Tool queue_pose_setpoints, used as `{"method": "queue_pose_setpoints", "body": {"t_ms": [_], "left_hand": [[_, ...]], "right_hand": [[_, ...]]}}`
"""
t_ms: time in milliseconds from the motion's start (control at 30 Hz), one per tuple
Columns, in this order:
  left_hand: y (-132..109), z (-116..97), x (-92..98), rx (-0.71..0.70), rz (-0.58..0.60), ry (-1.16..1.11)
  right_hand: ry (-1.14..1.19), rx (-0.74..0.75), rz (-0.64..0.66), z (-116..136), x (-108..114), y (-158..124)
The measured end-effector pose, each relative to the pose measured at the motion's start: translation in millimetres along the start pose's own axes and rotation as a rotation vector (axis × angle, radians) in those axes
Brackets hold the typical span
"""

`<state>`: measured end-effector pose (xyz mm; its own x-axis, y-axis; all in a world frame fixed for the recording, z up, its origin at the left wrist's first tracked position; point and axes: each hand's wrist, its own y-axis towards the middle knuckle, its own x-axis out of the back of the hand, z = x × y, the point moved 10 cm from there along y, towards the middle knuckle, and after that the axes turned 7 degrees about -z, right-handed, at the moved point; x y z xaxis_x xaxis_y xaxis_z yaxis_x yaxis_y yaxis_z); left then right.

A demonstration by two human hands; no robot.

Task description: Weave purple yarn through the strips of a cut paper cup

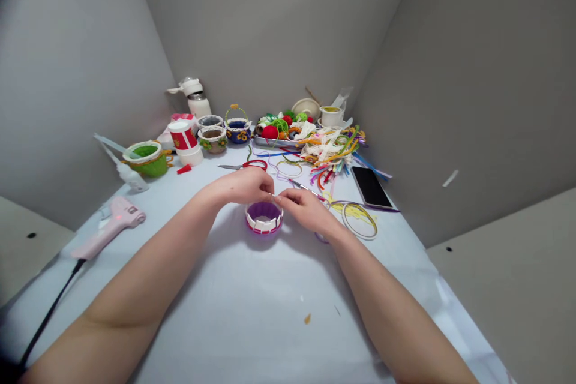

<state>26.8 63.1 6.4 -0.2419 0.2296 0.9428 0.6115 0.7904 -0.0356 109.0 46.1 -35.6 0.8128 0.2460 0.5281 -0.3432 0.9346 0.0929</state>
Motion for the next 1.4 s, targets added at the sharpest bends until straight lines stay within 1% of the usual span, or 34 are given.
{"method": "queue_pose_setpoints", "body": {"t_ms": [133, 267, 433, 567, 633, 800, 833, 933, 1000, 1100, 1200, 1267, 1400], "left_hand": [[2.1, 2.3, -1.3, 0.000, -0.019, -0.014], [1.0, 1.5, -1.7, 0.012, -0.016, 0.014], [0.8, -6.6, -1.1, -0.028, -0.028, 0.085], [1.5, -3.8, -3.1, 0.009, -0.006, 0.106], [2.6, -2.1, -4.6, 0.019, -0.003, 0.116], [5.3, -1.4, -7.1, 0.014, -0.019, 0.139], [5.5, -1.4, -7.7, 0.014, -0.015, 0.141], [4.9, -1.7, -8.7, 0.012, 0.001, 0.126], [4.2, -2.6, -6.8, 0.005, -0.011, 0.116], [2.4, -4.5, -2.5, -0.007, -0.038, 0.120], [0.1, -5.7, -0.9, 0.000, -0.036, 0.114], [-1.0, -6.6, 0.0, 0.005, -0.036, 0.114], [-2.5, -8.3, 2.7, 0.010, -0.056, 0.132]], "right_hand": [[-0.098, 0.007, 0.024, -2.3, 7.2, -0.2], [-0.213, 0.025, 0.082, 6.4, 13.0, -0.1], [-0.343, 0.030, 0.019, 26.2, 22.1, 6.7], [-0.431, 0.028, 0.024, 37.1, 18.1, 11.3], [-0.494, 0.074, 0.028, 45.0, 13.9, 12.4], [-0.632, 0.258, -0.009, 69.7, 4.8, 11.4], [-0.642, 0.295, 0.007, 73.5, 1.7, 10.0], [-0.655, 0.408, 0.108, 80.3, -7.7, 2.3], [-0.660, 0.446, 0.136, 79.8, -5.2, -2.2], [-0.631, 0.439, 0.109, 73.9, 9.7, -5.4], [-0.570, 0.381, 0.080, 62.9, 24.1, -6.5], [-0.529, 0.333, 0.071, 53.9, 29.5, -7.2], [-0.458, 0.246, 0.091, 34.2, 28.6, -9.6]]}}
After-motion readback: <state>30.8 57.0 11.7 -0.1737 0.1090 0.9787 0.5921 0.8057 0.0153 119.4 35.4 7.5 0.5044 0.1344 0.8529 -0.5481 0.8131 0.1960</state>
